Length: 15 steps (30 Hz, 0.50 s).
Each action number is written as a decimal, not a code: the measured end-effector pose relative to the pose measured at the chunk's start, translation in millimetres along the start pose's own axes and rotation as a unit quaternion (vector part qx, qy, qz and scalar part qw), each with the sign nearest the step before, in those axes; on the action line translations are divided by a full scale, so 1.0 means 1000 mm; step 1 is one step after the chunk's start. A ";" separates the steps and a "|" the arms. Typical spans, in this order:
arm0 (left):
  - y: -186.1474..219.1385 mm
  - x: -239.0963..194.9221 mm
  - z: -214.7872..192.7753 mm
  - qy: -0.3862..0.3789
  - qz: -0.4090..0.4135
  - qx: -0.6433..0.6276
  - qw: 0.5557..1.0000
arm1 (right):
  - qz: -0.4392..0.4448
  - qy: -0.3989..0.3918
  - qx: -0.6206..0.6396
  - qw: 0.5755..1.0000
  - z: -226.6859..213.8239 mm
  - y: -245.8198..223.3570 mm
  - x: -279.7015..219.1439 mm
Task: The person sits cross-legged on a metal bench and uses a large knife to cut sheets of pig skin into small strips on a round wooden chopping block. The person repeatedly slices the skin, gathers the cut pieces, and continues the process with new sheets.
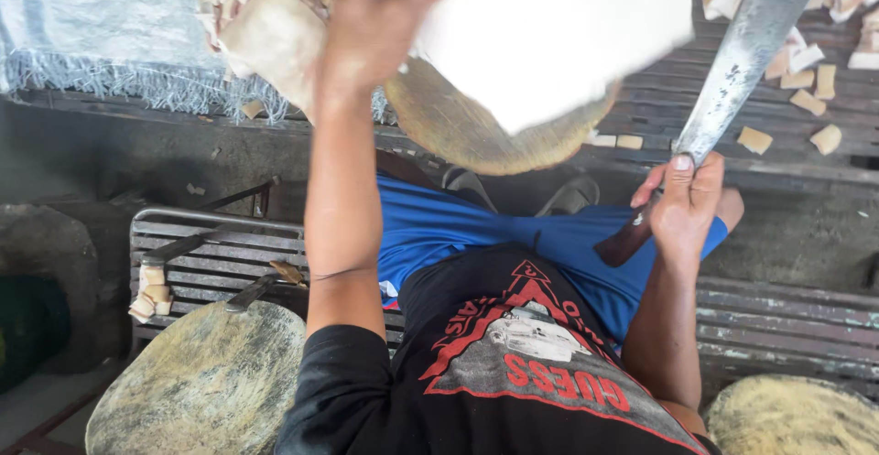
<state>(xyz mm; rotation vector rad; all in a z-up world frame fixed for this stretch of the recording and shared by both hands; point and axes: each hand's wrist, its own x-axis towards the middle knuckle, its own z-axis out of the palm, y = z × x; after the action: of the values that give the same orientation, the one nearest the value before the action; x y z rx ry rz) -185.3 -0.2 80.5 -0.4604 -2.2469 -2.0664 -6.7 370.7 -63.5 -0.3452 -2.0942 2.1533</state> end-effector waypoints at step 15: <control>-0.172 -0.040 0.053 0.043 -0.370 -0.095 0.923 | -0.105 -0.059 -0.433 0.893 0.023 -0.010 -0.042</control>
<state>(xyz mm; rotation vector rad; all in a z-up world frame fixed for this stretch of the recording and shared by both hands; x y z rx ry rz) -182.8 33.9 -100.8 0.5736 -2.4050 -2.5565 27.7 339.1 -49.3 -0.0410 -2.8885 1.0311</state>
